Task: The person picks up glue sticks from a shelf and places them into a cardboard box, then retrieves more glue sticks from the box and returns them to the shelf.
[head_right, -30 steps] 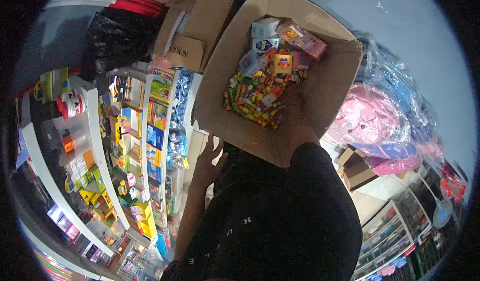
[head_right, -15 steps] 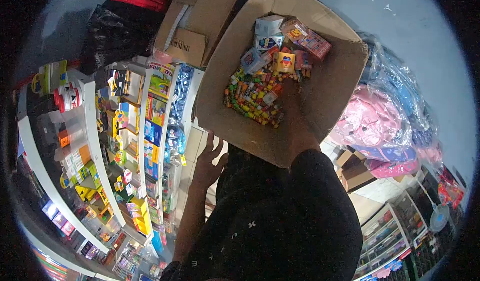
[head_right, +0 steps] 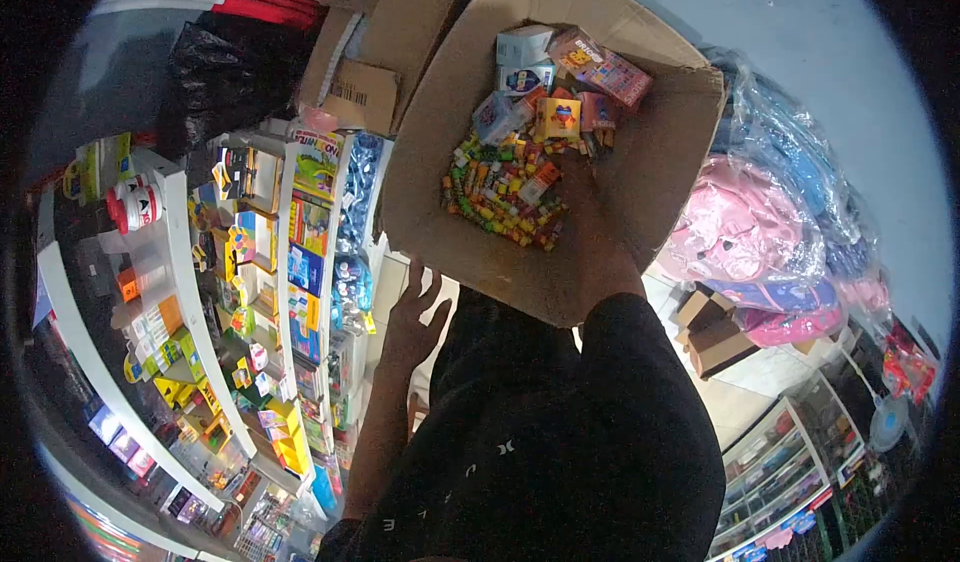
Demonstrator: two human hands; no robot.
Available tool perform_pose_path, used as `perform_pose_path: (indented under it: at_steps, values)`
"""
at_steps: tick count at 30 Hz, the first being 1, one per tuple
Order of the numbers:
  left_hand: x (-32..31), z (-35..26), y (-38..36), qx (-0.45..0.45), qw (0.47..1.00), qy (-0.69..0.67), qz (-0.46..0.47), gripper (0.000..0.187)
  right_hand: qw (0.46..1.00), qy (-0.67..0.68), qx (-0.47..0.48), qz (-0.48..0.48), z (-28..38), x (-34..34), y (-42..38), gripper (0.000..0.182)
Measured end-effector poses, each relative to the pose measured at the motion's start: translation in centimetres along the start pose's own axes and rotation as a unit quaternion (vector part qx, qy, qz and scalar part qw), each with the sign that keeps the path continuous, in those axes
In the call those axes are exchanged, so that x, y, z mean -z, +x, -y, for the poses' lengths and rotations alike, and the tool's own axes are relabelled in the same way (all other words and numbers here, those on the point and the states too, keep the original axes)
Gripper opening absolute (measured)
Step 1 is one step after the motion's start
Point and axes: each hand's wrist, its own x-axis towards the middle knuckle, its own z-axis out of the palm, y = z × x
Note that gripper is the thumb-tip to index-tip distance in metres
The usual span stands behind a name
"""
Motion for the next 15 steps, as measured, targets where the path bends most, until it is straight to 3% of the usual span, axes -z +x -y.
perform_pose_path:
  at_steps: [2,3,5,7,9,11,12,14,15]
  values:
    - [0.2,-0.2,-0.1,-0.002,1.000,0.011,0.001,0.044,0.999,0.001,0.034,0.009,-2.3,0.5,-0.1,0.041]
    - [0.2,-0.1,-0.3,-0.007,1.000,0.013,-0.002,0.043,0.996,0.084,0.015,-0.002,-3.4,0.5,-0.9,0.037]
    - [0.5,-0.5,-0.4,0.006,1.000,0.017,0.009,0.045,0.998,0.052,-0.036,-0.006,-2.7,0.7,-0.8,0.030]
    - [0.4,-0.2,-0.7,-0.010,1.000,0.008,0.002,0.047,0.979,-0.178,-0.103,0.006,-1.3,1.3,-0.5,0.024]
    - [0.5,-0.3,-0.8,-0.014,1.000,0.008,0.001,0.048,0.989,0.026,-0.111,-0.095,-3.3,0.4,-0.3,0.023]
    - [0.9,-0.7,-1.0,-0.002,1.000,0.019,0.007,0.048,0.976,0.098,-0.153,-0.116,-2.9,0.2,-0.5,0.028]
    - [0.9,-0.6,-1.3,-0.008,1.000,0.019,-0.001,0.048,0.975,0.067,-0.193,-0.090,-0.2,0.9,-0.8,0.034]
    - [0.7,-0.3,-1.7,-0.019,1.000,0.016,-0.017,0.046,0.985,-0.006,-0.150,-0.084,3.4,1.4,-2.2,0.049]
    - [0.5,-0.1,-2.0,-0.023,0.999,0.000,-0.031,0.047,0.992,-0.048,-0.066,-0.101,4.0,1.2,-3.1,0.057]
